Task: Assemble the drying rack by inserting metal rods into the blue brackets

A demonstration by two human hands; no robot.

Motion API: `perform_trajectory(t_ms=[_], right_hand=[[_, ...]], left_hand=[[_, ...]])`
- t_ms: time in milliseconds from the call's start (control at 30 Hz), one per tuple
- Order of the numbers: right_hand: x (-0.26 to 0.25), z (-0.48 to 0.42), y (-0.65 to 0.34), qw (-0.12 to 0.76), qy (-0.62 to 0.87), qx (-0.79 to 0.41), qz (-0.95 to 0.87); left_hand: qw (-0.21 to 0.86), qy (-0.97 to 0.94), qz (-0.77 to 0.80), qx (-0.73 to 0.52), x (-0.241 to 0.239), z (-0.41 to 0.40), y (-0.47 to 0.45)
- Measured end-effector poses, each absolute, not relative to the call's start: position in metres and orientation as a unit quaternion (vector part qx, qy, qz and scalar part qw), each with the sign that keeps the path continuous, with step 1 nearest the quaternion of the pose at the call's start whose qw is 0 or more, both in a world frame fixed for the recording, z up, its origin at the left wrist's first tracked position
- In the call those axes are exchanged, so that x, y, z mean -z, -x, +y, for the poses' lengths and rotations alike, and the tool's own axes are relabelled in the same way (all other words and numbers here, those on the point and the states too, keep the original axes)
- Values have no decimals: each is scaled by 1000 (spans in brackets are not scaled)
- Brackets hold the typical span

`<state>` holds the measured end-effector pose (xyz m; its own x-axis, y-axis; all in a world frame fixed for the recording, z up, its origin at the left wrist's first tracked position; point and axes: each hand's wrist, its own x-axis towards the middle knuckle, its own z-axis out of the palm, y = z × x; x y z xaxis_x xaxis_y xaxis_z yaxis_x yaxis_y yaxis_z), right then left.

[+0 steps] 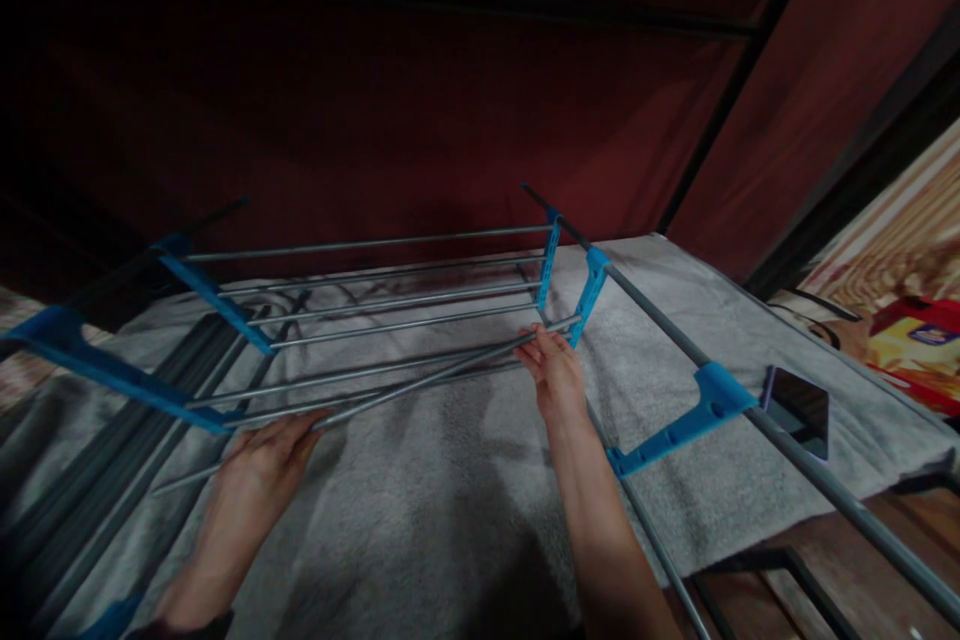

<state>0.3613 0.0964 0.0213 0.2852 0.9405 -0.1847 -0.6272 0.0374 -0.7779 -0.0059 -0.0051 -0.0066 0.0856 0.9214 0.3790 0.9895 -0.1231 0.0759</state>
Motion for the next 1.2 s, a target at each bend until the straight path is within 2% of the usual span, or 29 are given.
perform_trajectory(t_ms=[700, 1033, 1200], right_hand=[[-31, 105, -365, 691, 400, -564, -214], [-34, 103, -366, 692, 388, -569, -217], [-34, 102, -369, 679, 397, -581, -209]], left_hand=[[117, 718, -654, 208, 5, -2, 7], [184, 654, -688, 255, -9, -10, 4], [215, 606, -728, 238, -24, -19, -6]])
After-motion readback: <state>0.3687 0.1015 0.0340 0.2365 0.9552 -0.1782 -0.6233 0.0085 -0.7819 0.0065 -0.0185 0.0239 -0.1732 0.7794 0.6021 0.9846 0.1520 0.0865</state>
